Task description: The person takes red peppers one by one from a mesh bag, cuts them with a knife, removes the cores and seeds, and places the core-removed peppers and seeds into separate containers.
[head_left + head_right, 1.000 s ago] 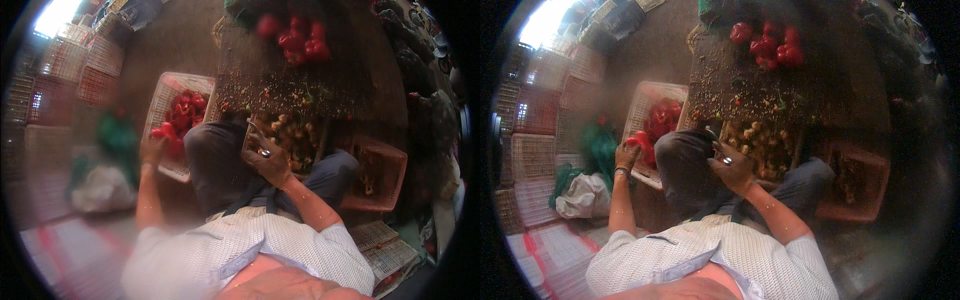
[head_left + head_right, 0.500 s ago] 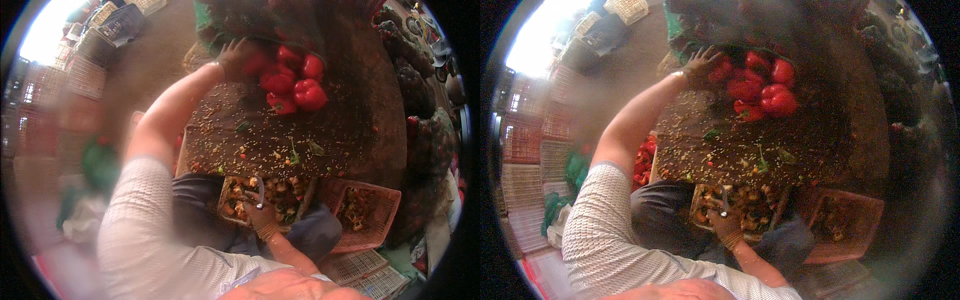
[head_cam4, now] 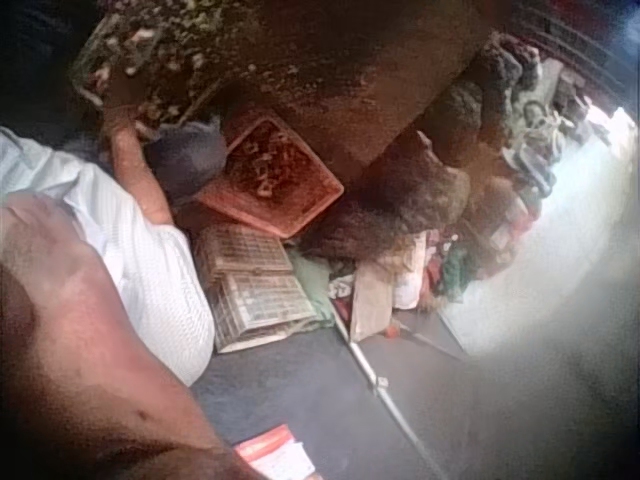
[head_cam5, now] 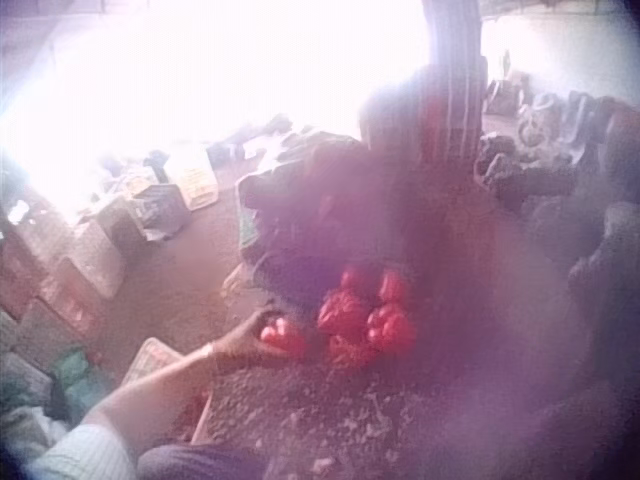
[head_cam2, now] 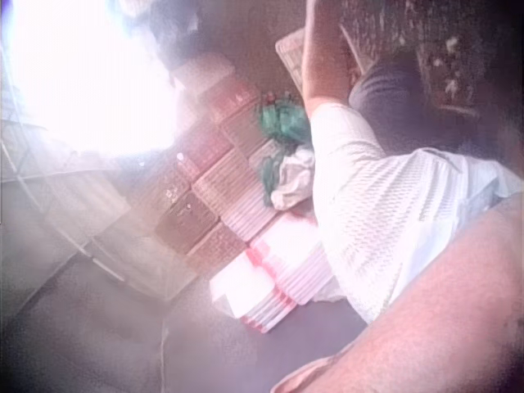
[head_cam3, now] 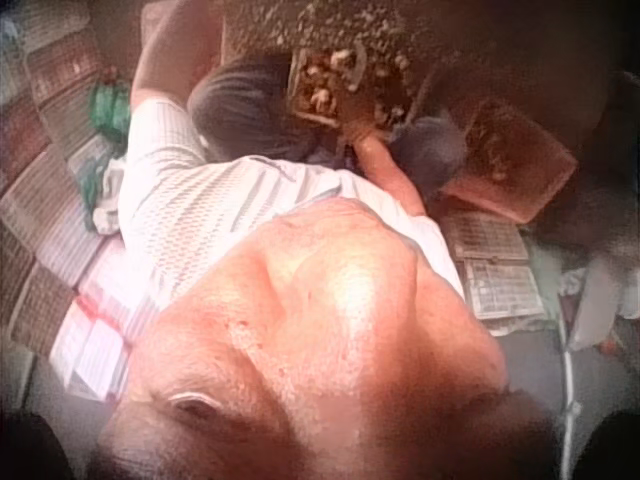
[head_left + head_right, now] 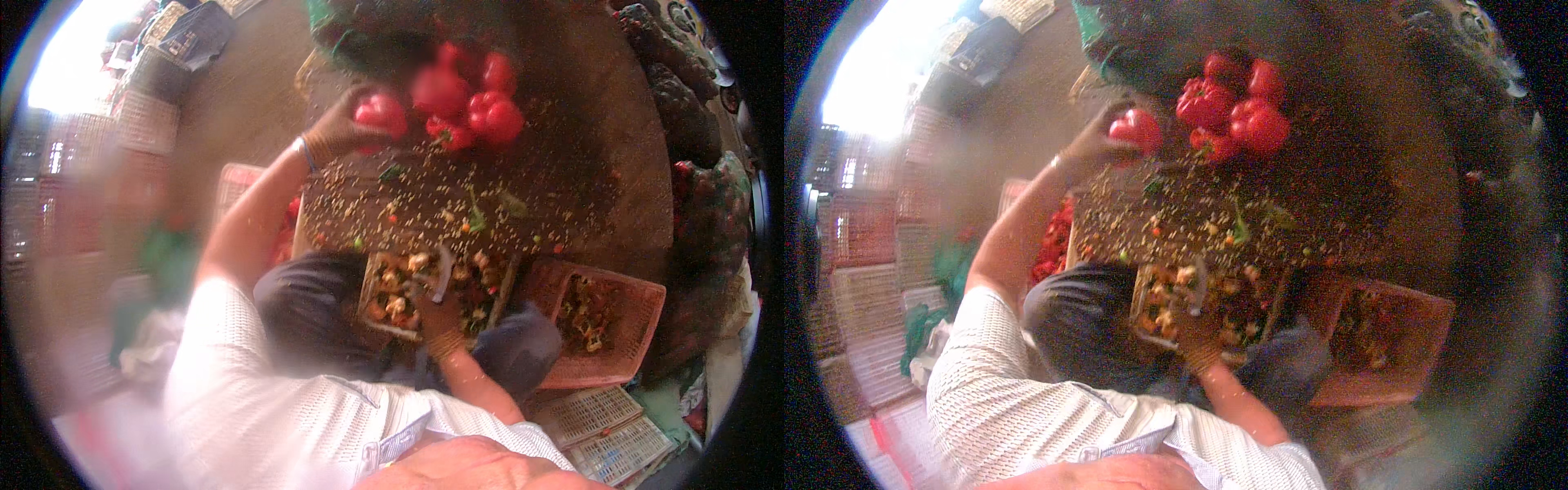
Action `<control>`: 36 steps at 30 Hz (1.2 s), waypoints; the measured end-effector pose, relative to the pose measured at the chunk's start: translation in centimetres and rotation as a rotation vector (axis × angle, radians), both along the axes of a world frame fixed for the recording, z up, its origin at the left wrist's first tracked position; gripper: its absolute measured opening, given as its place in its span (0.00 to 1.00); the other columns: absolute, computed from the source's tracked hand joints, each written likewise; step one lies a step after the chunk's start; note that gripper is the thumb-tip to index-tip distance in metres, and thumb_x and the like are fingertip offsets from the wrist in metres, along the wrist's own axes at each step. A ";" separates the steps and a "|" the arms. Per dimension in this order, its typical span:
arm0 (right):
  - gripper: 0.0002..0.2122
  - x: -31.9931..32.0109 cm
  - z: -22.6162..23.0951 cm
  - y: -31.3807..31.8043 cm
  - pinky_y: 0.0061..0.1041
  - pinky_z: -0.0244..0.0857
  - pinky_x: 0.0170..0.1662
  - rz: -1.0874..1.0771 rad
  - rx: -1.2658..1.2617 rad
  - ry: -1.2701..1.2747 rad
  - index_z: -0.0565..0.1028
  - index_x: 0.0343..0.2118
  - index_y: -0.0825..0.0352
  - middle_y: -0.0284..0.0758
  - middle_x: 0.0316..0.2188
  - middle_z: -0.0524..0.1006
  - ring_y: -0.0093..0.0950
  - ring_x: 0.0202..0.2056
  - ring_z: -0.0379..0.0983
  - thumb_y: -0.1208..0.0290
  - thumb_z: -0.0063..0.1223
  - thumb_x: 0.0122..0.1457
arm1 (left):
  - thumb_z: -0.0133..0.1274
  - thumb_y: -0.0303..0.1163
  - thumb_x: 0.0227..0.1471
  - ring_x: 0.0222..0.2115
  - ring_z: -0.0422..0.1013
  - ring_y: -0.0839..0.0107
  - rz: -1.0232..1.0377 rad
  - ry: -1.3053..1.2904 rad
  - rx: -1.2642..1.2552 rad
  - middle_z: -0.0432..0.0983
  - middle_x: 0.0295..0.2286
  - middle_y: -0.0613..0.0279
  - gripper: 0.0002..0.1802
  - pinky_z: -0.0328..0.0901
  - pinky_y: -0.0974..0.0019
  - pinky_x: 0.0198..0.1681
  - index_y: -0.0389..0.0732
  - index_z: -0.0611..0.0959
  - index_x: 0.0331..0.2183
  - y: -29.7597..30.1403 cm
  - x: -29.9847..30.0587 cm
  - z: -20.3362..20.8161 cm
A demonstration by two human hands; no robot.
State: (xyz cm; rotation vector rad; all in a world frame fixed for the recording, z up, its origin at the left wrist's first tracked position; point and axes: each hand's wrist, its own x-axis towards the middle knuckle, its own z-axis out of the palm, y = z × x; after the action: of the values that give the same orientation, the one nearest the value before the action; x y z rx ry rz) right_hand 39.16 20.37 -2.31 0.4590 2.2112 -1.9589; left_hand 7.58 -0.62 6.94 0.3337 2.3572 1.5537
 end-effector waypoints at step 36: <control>0.12 10.1 6.2 -3.9 0.32 0.73 0.37 0.455 0.552 0.277 0.77 0.42 0.67 0.43 0.30 0.81 0.39 0.32 0.79 0.67 0.54 0.58 | 0.65 0.46 0.49 0.40 0.74 0.60 0.528 -0.236 0.844 0.75 0.42 0.56 0.31 0.73 0.59 0.41 0.41 0.74 0.50 3.6 30.7 6.6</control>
State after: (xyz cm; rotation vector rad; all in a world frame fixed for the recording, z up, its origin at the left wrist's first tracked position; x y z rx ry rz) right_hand 49.25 16.43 3.84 -0.2689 2.7132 -1.2341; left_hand 38.27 2.96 13.52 -0.3273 1.5608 2.6152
